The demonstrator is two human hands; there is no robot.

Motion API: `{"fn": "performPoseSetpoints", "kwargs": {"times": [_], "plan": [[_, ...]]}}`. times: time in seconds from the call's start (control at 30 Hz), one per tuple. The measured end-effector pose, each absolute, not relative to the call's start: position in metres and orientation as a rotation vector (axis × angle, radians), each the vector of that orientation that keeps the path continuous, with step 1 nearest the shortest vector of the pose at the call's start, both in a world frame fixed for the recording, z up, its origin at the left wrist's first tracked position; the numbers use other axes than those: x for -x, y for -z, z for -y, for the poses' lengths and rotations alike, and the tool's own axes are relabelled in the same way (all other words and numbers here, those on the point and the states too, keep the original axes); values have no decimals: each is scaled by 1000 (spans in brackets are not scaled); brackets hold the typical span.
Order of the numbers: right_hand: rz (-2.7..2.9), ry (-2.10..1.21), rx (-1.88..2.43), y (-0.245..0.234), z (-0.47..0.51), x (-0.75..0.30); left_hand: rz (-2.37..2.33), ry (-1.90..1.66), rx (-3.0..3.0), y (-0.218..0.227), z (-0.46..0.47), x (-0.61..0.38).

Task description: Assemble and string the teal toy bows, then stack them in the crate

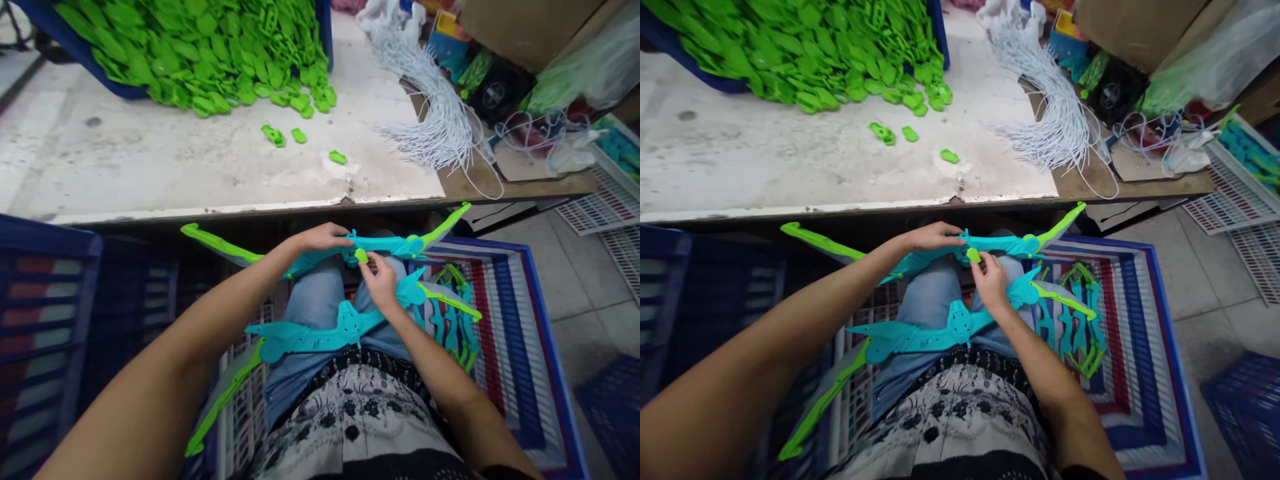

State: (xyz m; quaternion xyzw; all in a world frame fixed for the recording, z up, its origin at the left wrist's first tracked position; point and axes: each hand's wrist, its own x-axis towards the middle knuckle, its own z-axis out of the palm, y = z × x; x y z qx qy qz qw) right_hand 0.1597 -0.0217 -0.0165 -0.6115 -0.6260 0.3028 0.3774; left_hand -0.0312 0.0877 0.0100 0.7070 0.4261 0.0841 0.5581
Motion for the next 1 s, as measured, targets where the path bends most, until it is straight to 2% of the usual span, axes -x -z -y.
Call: {"fn": "performPoseSetpoints", "kwargs": {"times": [0.27,0.5,0.67,0.83,1.0], "plan": [[1479,-718,1662,33,20,-134,-1028,-274,-1570,-9,-88,27],[1384,-767,1803,30,20,-126,-1105,-243,-1728,-7,-86,21],[1155,-927,1759,37,15,-129,-1122,-271,-1758,-4,-85,20],[854,-1415,1470,51,4,-131,-1115,-268,-1766,-2,-83,21],[1065,-1392,1539,48,-1,-132,-1167,-256,-1872,-2,-79,22]]}}
